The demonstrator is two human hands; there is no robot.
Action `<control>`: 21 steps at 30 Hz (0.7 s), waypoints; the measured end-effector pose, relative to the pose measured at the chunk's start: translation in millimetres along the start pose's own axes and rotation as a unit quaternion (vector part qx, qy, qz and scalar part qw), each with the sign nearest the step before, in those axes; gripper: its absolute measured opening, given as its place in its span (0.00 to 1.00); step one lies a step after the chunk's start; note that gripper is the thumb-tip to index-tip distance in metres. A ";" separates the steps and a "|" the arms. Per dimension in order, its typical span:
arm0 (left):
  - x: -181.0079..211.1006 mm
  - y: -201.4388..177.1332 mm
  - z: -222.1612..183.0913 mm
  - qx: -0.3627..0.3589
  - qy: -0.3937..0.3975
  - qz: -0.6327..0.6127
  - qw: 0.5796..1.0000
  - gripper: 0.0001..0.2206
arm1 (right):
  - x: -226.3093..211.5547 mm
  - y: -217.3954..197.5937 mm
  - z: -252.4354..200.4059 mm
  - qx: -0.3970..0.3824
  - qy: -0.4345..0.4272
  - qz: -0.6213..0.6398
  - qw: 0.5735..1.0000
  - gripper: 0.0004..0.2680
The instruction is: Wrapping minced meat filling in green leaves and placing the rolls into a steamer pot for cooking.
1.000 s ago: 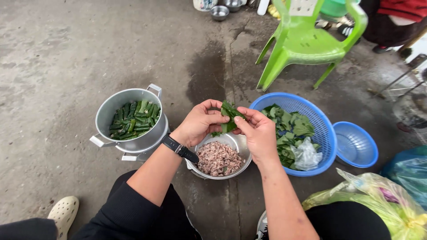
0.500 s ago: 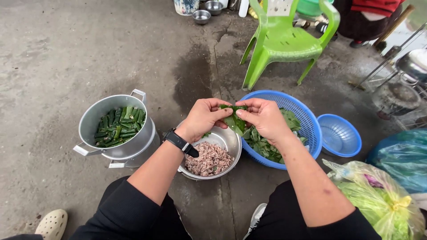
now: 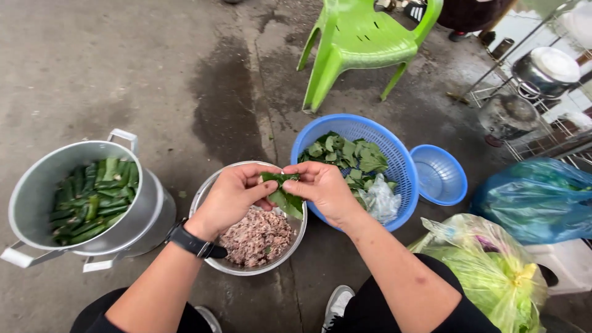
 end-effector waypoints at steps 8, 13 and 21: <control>6.2 6.8 3.6 -0.003 -0.026 0.026 0.999 0.15 | -6.6 -0.7 -5.8 0.010 0.010 -0.023 1.000 0.16; 2.9 6.7 0.6 -0.064 -0.033 0.036 0.997 0.18 | 2.7 -7.2 -7.8 -0.007 0.044 -0.008 0.999 0.14; 6.8 4.4 -11.9 -0.084 0.063 0.201 0.974 0.15 | -0.9 1.1 -23.8 -0.030 0.044 0.044 0.998 0.15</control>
Point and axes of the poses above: each hand's wrist, its own z-axis towards the middle knuckle, its own y-axis out of the palm, x = y × z, the point moved 6 cm from there along z, towards the middle knuckle, and after that the axes turned 4 degrees about x, right-handed, at the moved point
